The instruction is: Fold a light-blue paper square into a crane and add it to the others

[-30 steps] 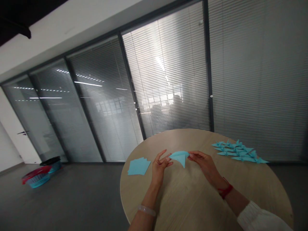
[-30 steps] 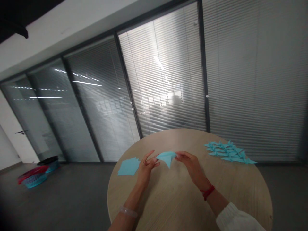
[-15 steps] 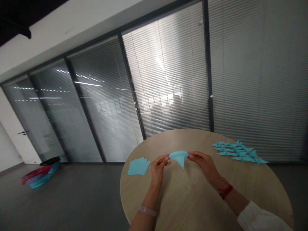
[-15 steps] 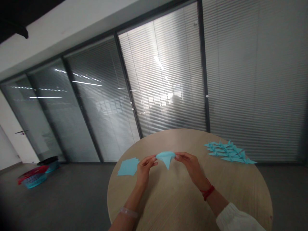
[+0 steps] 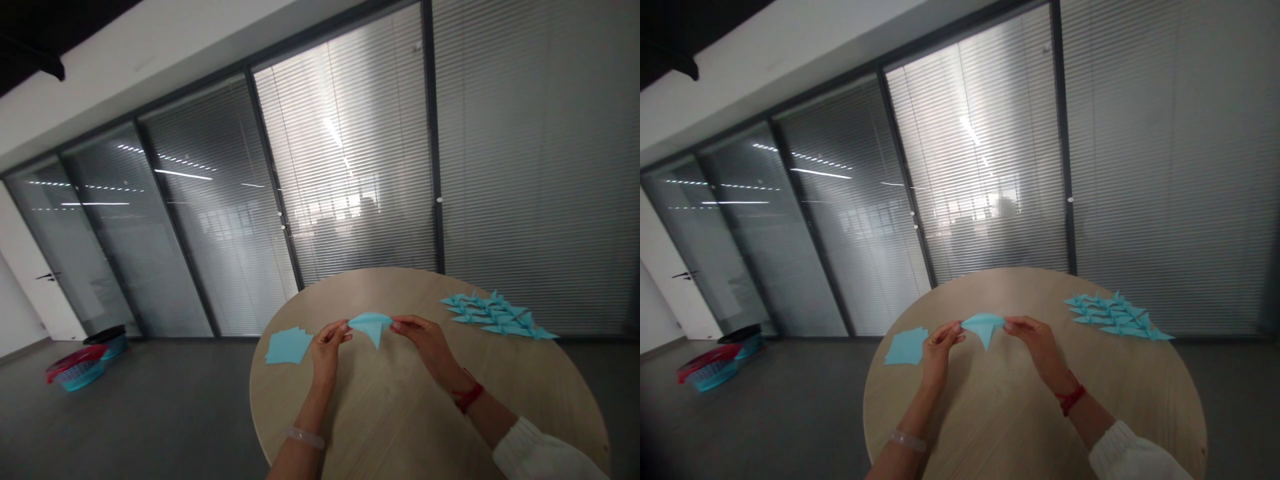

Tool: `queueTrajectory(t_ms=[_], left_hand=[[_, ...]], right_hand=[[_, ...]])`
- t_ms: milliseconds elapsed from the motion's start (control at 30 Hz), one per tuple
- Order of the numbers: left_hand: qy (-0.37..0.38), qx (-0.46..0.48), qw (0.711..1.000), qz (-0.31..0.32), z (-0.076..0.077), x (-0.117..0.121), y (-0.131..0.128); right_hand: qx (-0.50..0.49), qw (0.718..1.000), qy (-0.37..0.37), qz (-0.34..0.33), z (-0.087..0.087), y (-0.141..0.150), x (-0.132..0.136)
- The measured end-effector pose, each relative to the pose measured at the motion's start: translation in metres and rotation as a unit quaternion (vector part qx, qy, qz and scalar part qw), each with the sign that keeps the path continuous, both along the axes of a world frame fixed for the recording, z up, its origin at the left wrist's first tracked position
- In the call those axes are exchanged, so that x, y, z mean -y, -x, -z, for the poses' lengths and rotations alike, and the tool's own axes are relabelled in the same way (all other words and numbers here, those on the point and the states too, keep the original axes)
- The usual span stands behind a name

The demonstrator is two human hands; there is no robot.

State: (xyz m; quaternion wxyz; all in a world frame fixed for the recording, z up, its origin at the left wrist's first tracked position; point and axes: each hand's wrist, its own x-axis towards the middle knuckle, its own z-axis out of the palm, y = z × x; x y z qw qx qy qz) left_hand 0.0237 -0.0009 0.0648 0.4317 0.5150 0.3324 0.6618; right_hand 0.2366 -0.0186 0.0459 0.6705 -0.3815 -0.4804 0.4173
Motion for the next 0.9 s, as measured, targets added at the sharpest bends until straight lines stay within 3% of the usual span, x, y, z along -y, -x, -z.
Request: queueTrajectory(t_ms=[233,667,900], left_hand=[[0.014,0.024,1.0,-0.011,0.0005,-0.0017,0.0012],[0.034,0.032,0.999,-0.017,-0.0006,-0.0016,0.0049],[0.028,0.032,0.999,-0.025,0.0,-0.0026,0.0047]], right_hand=[[-0.039,0.999,0.0,-0.005,0.0006,0.0002,-0.0016],[-0.065,0.996,-0.023,0.061,-0.0046,-0.0046,0.0016],[0.015,1.0,-0.019,-0.005,-0.0063,0.0034,0.0018]])
